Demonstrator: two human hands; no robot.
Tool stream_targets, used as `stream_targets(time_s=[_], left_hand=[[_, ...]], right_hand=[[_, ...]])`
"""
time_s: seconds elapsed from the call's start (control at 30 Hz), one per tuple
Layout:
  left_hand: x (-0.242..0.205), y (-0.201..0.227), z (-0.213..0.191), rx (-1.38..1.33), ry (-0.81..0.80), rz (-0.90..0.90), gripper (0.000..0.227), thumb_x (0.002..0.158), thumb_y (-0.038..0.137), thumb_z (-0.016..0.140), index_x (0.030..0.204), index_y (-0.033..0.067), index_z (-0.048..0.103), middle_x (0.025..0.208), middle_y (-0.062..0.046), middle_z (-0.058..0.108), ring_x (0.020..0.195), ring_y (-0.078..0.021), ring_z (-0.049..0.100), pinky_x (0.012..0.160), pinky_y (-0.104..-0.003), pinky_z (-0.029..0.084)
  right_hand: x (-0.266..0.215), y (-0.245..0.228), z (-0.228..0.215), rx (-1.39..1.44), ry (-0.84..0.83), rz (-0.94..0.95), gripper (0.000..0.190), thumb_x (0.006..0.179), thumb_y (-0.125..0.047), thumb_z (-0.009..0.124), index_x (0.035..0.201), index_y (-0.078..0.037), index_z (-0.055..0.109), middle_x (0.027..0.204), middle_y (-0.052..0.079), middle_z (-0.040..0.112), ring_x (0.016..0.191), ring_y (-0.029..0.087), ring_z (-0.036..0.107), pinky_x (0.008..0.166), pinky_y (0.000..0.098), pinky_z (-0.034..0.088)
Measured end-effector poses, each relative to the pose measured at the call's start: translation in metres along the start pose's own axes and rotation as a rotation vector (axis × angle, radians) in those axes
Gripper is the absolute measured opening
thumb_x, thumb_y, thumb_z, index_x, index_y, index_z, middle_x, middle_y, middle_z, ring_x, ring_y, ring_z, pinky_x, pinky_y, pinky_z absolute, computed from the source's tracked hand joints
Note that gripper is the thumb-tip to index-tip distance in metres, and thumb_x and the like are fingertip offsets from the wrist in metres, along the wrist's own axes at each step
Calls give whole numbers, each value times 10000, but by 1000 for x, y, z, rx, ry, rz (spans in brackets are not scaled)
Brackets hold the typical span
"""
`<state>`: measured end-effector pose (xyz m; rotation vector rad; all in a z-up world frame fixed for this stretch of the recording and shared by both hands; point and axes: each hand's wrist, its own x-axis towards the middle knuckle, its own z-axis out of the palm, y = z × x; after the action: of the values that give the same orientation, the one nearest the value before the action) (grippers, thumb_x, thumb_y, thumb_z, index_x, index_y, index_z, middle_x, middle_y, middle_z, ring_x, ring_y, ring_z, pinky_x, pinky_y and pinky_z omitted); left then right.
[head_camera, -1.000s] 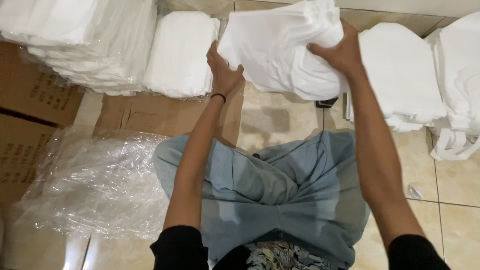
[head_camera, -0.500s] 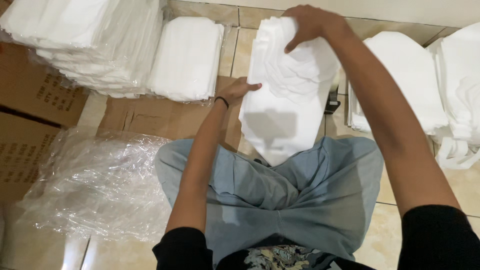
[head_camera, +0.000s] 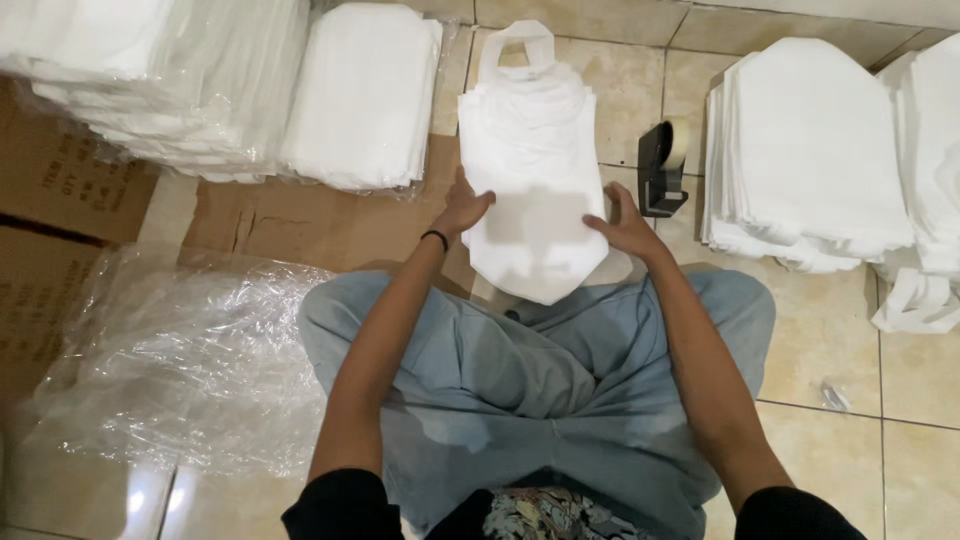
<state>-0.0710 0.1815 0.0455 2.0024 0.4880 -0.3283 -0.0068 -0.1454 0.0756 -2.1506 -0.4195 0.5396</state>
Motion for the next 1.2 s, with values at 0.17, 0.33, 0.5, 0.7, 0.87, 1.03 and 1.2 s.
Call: stream_targets(time_s=[0.17,0.33,0.5,0.7,0.87,1.03,1.2], left_hand=[[-50,10,-11,355,-359,91,1496,540,201,903,1568,101,-180,1607,-335,117,1469,-508,189,1201,-567,260],[-70,18,23,739,-172,75,1353,665,-118,754,1546,113,-246,1426,-401,317,1375,-529,328,1040,-514,476],[-56,14,9,663,-77,126,1245,721,-160,665,1547,88,-234,1371,-397,405,1278,-509,475,1023,-513,505],[-62,23,9,755,-39,168,1262,716,-141,692,1560,115,-210,1341,-361,430,1247,-495,493,1019,-506,508],[-44,10,11,611,-11,228,1221,717,-180,645,1568,120,-177,1280,-370,470,1189,-503,536,1002,-506,525],[-45,6,13,503,15,153,1274,701,-207,655,1560,134,-221,1376,-378,376,1285,-517,435,1079,-517,451],[-46,6,14,434,-7,178,1319,637,-208,681,1573,142,-180,1386,-366,373,1301,-508,413,1095,-503,434]], right_hand=[[-37,-32,-17,57,-336,39,1252,708,-323,846,1594,-84,-6,1512,284,373,1448,460,270,1180,585,265],[-52,-58,6,-249,-192,-7,1267,669,-68,796,1584,-104,-80,1549,350,239,1431,468,295,1136,585,346],[-44,-46,16,-360,-133,33,1122,762,-174,739,1597,-121,-9,1437,354,396,1350,458,437,1071,539,430],[-33,-64,10,-269,-74,-31,1231,664,-207,825,1595,-80,29,1404,414,385,1322,522,439,1088,563,401],[-19,-45,4,-260,-19,-156,1300,558,-320,894,1594,-76,147,1503,312,384,1378,465,390,1141,559,350],[-22,-37,2,-55,-85,-90,1375,574,-250,867,1556,19,-57,1539,366,262,1427,493,287,1185,575,280],[-27,-71,-2,-46,-131,-106,1432,524,-430,884,1530,85,5,1508,374,274,1407,518,281,1185,598,277]])
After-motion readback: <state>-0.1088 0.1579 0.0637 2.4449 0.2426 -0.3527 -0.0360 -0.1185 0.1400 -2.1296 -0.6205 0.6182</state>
